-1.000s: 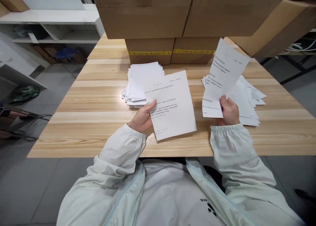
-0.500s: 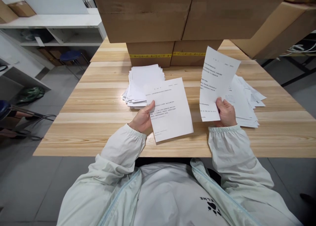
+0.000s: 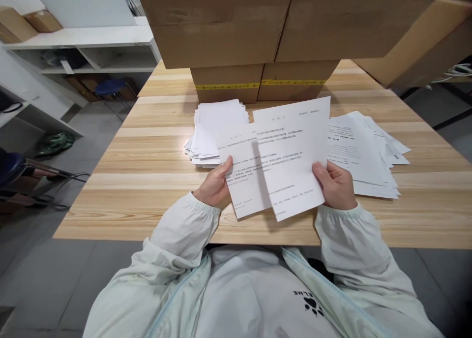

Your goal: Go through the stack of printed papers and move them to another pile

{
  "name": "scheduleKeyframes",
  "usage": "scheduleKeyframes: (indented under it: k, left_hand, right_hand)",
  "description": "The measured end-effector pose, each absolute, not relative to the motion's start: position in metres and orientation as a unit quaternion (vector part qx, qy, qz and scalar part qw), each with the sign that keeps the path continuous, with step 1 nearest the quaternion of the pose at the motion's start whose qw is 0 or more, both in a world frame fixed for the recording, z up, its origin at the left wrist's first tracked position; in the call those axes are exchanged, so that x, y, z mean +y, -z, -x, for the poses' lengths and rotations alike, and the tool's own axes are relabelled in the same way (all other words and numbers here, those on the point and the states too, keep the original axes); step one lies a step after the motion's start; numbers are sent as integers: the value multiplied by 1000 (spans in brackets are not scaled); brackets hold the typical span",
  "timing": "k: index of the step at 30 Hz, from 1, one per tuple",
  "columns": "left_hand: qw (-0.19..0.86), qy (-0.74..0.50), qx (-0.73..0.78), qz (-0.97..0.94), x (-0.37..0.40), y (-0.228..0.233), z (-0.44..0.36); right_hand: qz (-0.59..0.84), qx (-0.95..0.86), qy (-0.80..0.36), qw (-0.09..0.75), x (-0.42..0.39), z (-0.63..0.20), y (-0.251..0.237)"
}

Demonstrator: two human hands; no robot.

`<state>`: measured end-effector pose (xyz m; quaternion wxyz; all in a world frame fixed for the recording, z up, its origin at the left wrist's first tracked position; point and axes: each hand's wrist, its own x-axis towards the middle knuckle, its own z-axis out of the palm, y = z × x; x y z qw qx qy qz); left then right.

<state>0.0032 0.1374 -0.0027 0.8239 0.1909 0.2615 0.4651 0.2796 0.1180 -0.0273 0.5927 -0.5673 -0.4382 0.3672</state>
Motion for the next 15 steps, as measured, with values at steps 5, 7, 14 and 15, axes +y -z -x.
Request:
scheduleKeyframes:
  k: [5,7,14,15]
  left_hand:
    - [808,-472,262,-236,131,3,-9]
    - [807,-458,251,-274,126,1,-10]
    - [716,-412,258,-500,97,-23,-7]
    - [701,-408,251,-529,92,-29,-6]
  right_hand:
    - [588,-567,-242,524,83,-244,23]
    - [588,-592,-203,513,72,-232,27]
    - [506,-546,-179,643,59,-243,34]
    - [470,-544,-207,664,59,-250,33]
